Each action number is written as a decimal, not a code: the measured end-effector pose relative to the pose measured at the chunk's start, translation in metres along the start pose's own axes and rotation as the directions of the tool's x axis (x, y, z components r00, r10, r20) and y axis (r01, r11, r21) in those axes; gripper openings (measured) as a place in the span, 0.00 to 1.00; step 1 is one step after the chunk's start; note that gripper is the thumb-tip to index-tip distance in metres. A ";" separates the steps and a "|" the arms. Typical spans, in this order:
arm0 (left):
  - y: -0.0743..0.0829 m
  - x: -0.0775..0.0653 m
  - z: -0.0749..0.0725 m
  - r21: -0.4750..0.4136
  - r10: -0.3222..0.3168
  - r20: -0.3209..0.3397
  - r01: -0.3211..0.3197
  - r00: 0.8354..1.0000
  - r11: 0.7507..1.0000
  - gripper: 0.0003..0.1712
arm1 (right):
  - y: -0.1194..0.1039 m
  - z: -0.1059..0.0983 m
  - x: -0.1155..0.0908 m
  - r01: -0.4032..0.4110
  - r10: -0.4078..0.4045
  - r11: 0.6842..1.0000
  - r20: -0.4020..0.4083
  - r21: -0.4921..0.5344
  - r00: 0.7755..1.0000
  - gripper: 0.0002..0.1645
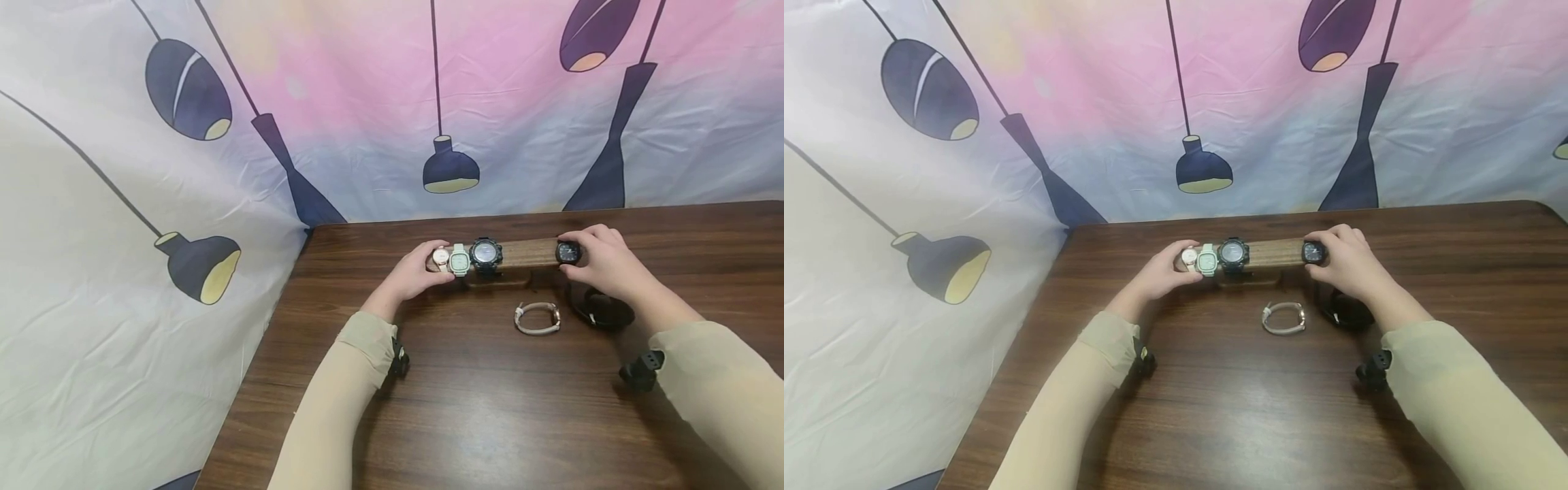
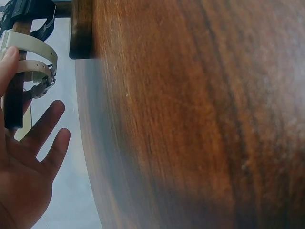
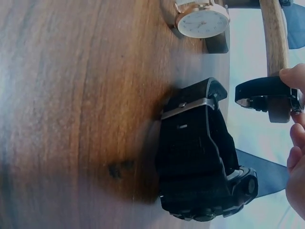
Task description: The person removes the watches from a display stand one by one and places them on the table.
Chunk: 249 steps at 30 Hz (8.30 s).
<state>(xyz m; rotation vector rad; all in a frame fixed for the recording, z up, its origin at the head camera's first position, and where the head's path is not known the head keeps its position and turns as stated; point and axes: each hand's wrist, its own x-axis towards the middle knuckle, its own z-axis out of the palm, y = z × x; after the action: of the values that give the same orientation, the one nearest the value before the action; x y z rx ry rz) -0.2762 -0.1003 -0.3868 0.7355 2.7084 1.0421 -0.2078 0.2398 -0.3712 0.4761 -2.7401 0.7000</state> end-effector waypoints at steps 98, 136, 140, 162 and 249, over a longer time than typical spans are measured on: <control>0.000 0.001 0.000 0.012 0.014 -0.005 -0.014 1.000 1.000 0.37 | -0.001 -0.004 -0.041 0.074 -0.067 0.996 -0.145 0.044 0.987 0.27; 0.002 0.000 0.000 0.043 0.008 0.001 -0.008 1.000 0.999 0.37 | -0.053 0.059 -0.021 0.144 -0.136 0.971 -0.054 0.194 0.989 0.27; 0.002 0.000 -0.001 0.048 0.007 0.002 -0.007 1.000 0.999 0.37 | -0.056 0.061 -0.021 0.148 -0.147 0.970 -0.021 0.194 0.989 0.28; 0.003 -0.001 -0.001 0.049 -0.005 0.006 0.005 1.000 0.999 0.37 | -0.068 0.074 -0.019 0.138 -0.152 0.974 0.068 0.182 0.986 0.28; 0.000 0.003 0.000 0.048 0.006 0.010 -0.006 1.000 0.999 0.36 | -0.055 0.049 -0.015 0.133 -0.145 0.986 0.124 0.100 0.982 0.26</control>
<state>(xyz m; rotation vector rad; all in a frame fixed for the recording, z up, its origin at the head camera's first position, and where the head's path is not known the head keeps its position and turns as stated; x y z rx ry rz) -0.2783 -0.0988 -0.3868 0.7546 2.7336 0.9753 -0.1824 0.1731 -0.3948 0.7523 -2.7694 0.7867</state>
